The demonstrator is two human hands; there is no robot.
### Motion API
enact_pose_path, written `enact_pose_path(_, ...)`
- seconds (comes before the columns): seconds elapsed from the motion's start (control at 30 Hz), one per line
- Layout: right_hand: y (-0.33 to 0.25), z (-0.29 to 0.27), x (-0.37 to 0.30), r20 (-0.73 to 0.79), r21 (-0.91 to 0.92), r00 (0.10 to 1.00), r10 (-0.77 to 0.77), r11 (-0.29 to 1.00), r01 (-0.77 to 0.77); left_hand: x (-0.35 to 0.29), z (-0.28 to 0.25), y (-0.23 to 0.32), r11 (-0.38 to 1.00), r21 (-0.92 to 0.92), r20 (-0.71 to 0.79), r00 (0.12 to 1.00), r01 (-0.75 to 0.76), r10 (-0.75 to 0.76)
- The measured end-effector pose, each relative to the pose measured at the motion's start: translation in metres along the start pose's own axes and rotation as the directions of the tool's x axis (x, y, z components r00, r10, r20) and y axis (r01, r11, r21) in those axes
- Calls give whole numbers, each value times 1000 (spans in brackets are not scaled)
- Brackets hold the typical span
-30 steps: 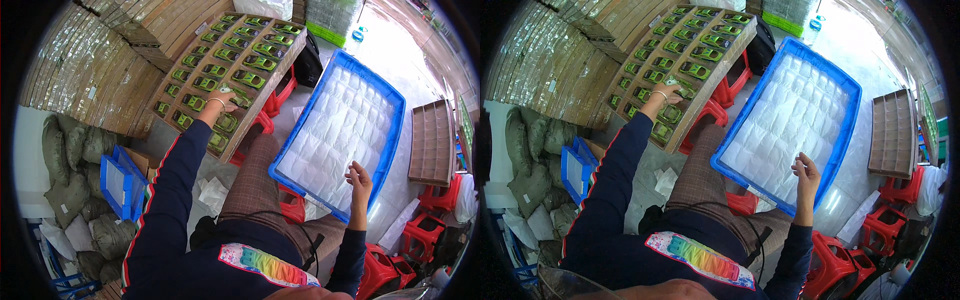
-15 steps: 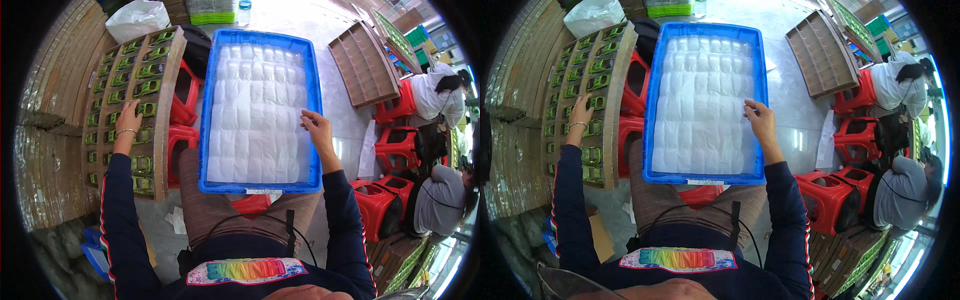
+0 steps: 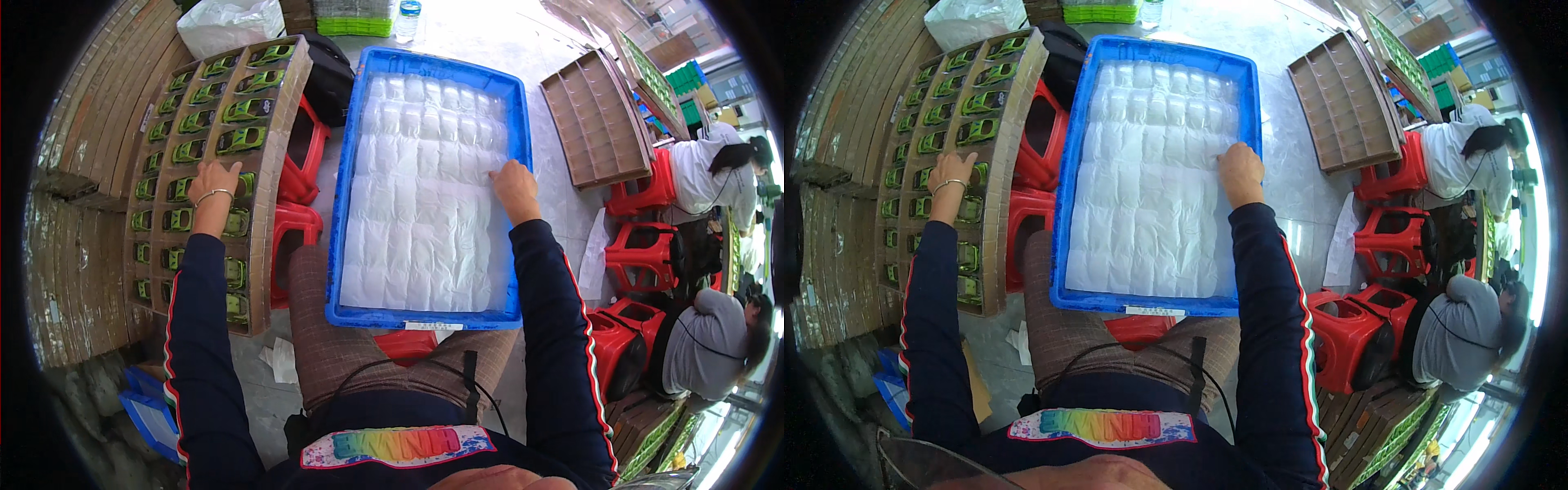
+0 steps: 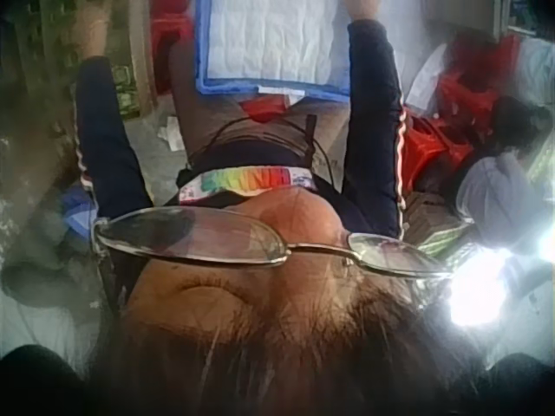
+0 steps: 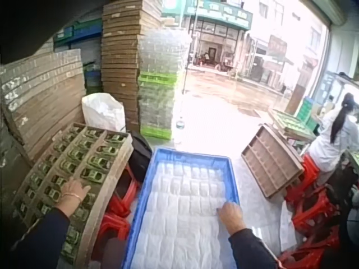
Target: The person assembles toy cars by taking car shells from a tray and plastic window inserts from a container, fitting the inserts into the shells by hand, and placing the shells back onto the tray.
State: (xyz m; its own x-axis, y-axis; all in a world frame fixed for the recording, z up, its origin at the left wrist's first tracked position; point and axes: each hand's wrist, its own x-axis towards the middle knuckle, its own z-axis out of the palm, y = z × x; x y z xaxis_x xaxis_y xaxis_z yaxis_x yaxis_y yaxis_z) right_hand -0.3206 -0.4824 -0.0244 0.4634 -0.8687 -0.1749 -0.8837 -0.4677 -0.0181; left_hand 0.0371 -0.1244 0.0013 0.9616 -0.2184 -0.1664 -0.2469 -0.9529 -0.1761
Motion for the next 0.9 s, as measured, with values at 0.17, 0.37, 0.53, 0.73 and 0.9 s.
enact_pose_path(0.17, 10, 45, 15, -254, -101, 922, -293, 956, 277, 5, 7, -25, 988, -135, -28, 997, -71, 67)
enact_pose_path(0.37, 18, 63, 35, -224, -169, 948, -225, 967, 190, 14, 42, -14, 891, -452, -149, 988, -40, -32)
enact_pose_path(0.53, 3, 33, 19, -173, -180, 956, -237, 962, 206, -2, 43, 19, 776, -626, -112, 977, 72, -181)
enact_pose_path(0.73, -11, 14, 6, -149, -358, 915, -376, 883, 304, 3, 42, 3, 763, -645, -96, 986, 42, -135)
enact_pose_path(0.9, 21, 30, 19, -231, -421, 866, -443, 848, 321, -1, 32, 14, 788, -612, -50, 992, 59, -113)
